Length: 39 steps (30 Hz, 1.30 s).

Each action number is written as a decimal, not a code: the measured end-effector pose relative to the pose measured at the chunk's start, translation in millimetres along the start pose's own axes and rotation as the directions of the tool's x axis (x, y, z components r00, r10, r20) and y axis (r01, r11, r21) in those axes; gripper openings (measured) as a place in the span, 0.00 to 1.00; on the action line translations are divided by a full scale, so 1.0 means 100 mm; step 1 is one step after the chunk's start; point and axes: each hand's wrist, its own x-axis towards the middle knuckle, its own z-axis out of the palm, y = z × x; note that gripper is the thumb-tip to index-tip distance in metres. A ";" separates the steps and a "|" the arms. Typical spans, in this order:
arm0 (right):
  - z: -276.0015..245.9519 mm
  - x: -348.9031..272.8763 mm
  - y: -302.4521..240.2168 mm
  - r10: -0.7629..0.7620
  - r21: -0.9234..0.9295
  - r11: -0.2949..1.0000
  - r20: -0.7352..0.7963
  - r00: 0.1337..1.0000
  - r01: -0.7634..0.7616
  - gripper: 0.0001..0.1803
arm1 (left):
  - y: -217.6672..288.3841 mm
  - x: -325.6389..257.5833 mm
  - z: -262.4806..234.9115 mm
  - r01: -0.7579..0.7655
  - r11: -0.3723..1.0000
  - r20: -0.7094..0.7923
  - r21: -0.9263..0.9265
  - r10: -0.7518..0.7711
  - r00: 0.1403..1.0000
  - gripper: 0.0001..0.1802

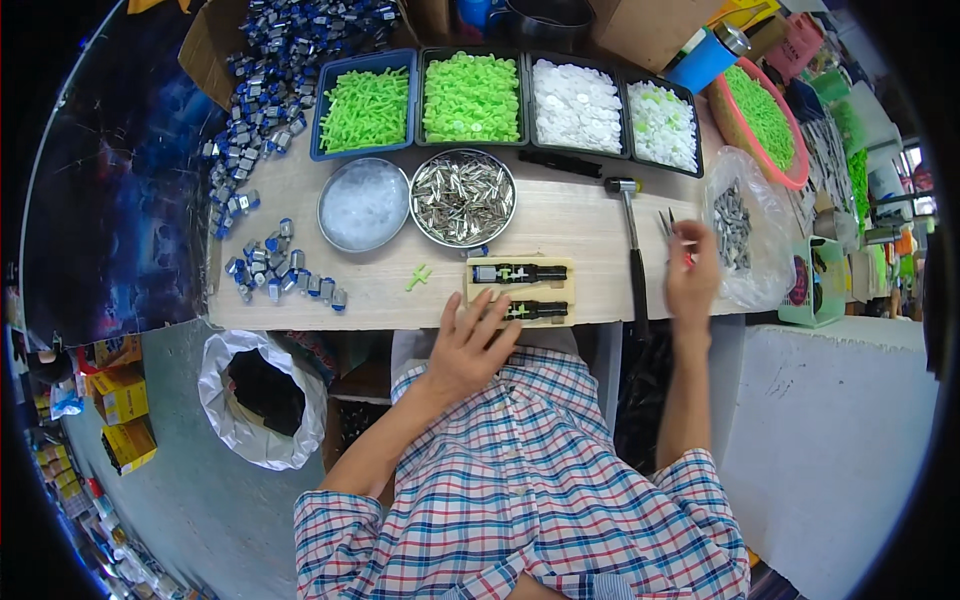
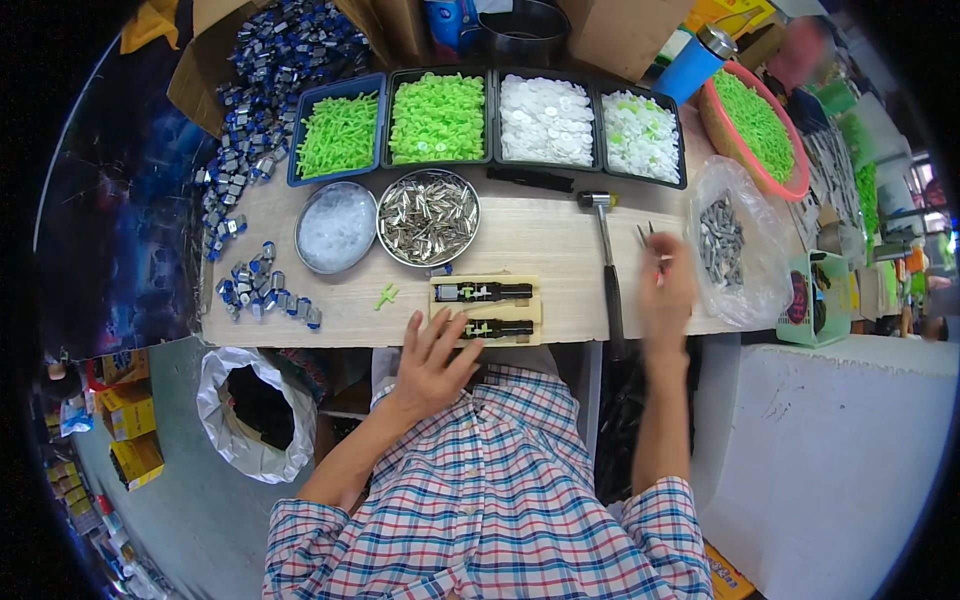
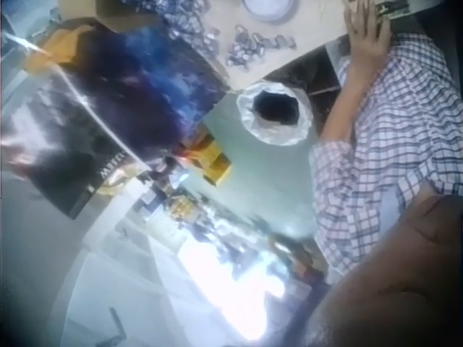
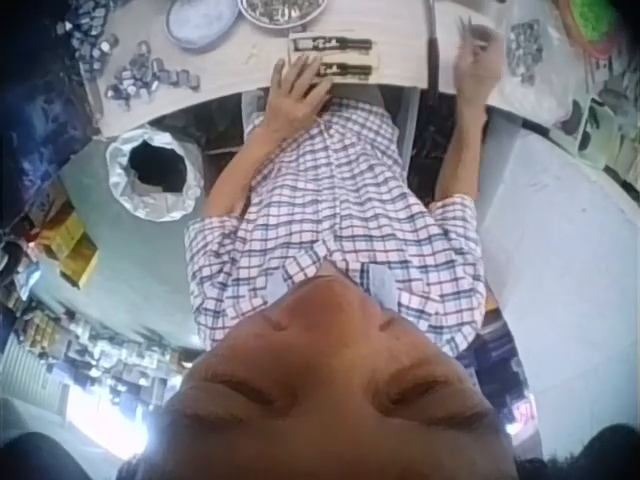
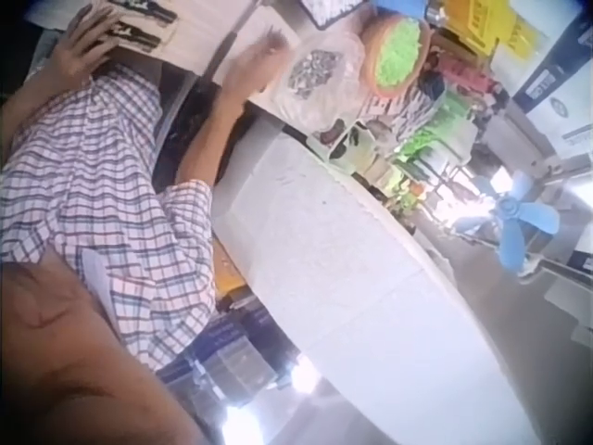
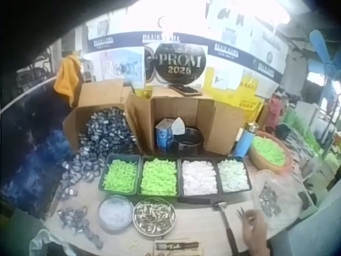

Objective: Assembling small plastic components into a fixture and using cutters to trim or secure them.

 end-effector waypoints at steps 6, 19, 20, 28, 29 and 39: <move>-0.52 0.68 2.12 0.067 -0.492 0.863 -0.114 0.991 -0.115 0.22 | -0.40 0.16 -0.34 0.348 0.936 -0.150 0.061 -0.336 0.930 0.20; -0.29 0.64 2.12 0.056 -0.602 0.794 -0.075 0.996 -0.090 0.17 | -0.54 0.30 -0.46 0.536 0.832 -0.062 -0.143 -0.548 0.834 0.17; -0.29 0.64 2.11 0.053 -0.599 0.796 -0.073 0.996 -0.086 0.17 | -0.54 0.30 -0.48 0.558 0.794 -0.073 -0.243 -0.588 0.805 0.16; -0.35 0.55 1.95 -0.192 -0.416 0.892 0.006 0.981 0.177 0.09 | -1.02 0.44 -0.74 0.620 0.620 -0.240 -0.481 -0.774 0.586 0.07; -0.35 0.55 1.94 -0.192 -0.415 0.892 0.005 0.981 0.177 0.09 | -1.07 0.48 -0.77 0.583 0.655 -0.295 -0.481 -0.747 0.595 0.06; -0.45 0.50 1.95 -0.096 -0.376 0.924 -0.062 0.993 0.066 0.09 | -1.28 0.63 -0.66 0.436 0.900 -0.340 -0.008 -0.413 0.845 0.06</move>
